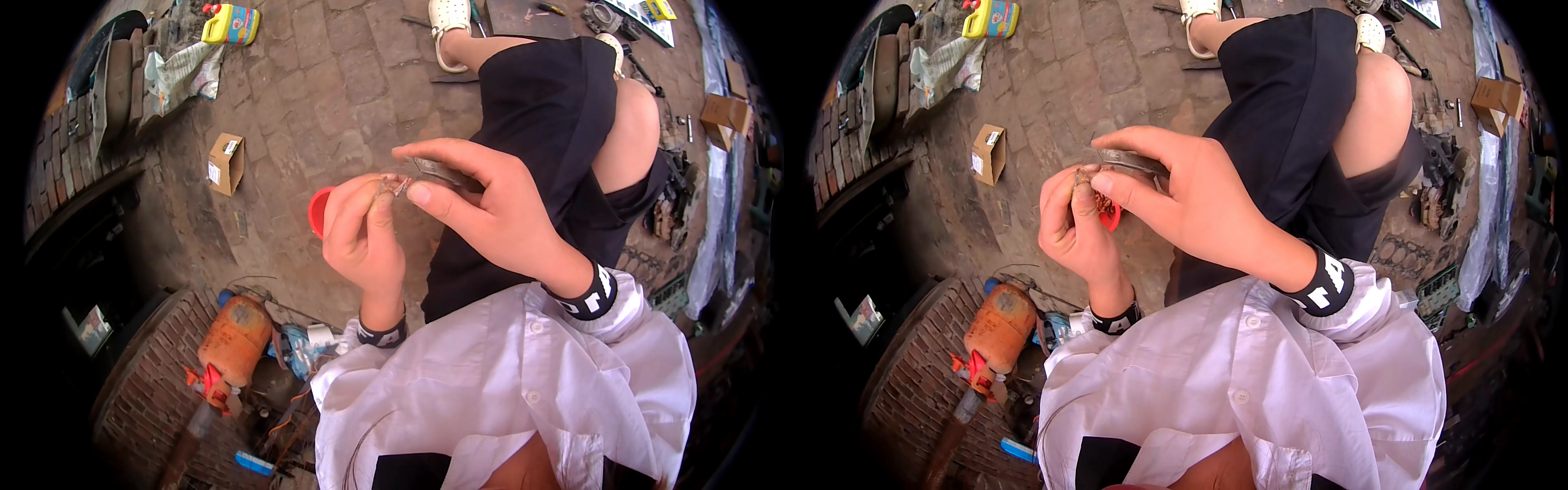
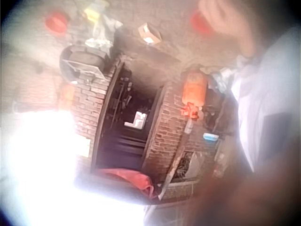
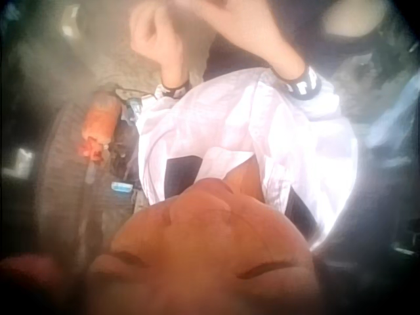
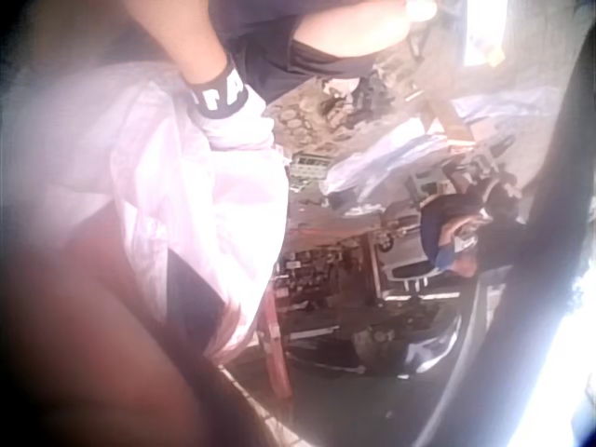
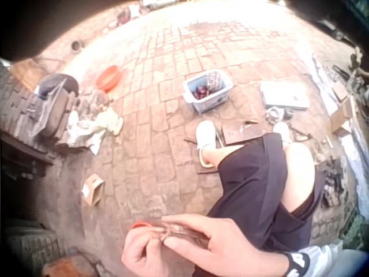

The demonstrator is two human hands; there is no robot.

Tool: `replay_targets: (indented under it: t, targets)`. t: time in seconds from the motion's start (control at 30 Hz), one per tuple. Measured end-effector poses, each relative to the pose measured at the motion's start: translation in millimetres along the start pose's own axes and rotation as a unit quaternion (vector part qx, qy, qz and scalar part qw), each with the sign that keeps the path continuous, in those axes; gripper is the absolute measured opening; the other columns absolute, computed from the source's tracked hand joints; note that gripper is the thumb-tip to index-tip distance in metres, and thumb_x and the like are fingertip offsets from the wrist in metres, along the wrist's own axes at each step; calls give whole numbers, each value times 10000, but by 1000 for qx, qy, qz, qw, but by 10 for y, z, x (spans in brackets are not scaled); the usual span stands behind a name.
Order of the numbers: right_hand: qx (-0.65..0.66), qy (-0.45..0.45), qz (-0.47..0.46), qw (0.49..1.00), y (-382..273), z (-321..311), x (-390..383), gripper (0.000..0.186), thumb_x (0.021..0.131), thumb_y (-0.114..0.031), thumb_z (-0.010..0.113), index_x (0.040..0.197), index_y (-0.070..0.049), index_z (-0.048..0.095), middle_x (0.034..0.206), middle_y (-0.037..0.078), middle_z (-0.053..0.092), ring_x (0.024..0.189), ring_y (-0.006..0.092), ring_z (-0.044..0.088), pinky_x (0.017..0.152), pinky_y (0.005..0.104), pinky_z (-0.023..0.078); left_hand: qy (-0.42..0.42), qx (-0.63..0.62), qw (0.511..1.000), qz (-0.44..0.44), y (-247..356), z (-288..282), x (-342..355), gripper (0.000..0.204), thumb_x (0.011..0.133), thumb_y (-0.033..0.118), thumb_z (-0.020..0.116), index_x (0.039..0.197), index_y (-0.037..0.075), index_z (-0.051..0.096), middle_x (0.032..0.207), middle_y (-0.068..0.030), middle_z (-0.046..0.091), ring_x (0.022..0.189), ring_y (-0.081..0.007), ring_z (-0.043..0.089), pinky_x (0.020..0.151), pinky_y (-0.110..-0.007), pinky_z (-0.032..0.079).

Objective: The person sits on the floor and uses a hammer and a small metal tool to work on tiny metallic pieces. They repeatedly tap and adjust the pieces, occasionally picking up new items from a nearby container.

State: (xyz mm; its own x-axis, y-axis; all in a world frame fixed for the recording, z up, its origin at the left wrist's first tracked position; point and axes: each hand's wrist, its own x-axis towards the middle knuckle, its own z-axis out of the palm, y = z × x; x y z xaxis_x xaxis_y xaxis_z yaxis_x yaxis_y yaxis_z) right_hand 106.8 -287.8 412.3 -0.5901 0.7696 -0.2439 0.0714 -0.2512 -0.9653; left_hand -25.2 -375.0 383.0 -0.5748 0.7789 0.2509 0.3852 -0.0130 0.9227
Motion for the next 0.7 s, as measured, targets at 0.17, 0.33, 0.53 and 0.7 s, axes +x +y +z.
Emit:
replay_targets:
  t: [0.17,0.33,0.53,0.7]
  targets:
    - [10,9,20,1000,17,-38,12,214,874,-109,712,1064,-10,702,671,-75,454,581,8,336,507,202,264,-49,25,998,30,-15,-66,2,73,899,8,652,929,-54,678,952,-119,666,822,-143,609,703,-242,482]
    - [-24,4,9,1000,-17,-57,23,133,841,-70,704,953,1,705,632,-75,445,570,-1,339,498,204,255,-66,24,997,9,10,-81,-22,70,889,0,658,927,-55,679,934,-120,663,823,-151,610,706,-241,478]
    - [-95,16,-11,995,-39,-84,10,102,792,-60,715,865,0,678,622,-64,499,529,-7,356,474,200,262,-56,26,998,26,2,-47,-19,112,833,35,728,927,-21,705,898,-99,668,787,-187,616,654,-268,474]
    - [-124,20,-64,990,41,-45,4,85,778,-24,695,830,-7,630,635,-39,554,535,-6,433,481,180,327,-66,46,997,9,49,-86,-34,117,798,5,737,910,-18,714,873,-101,658,762,-191,611,644,-278,471]
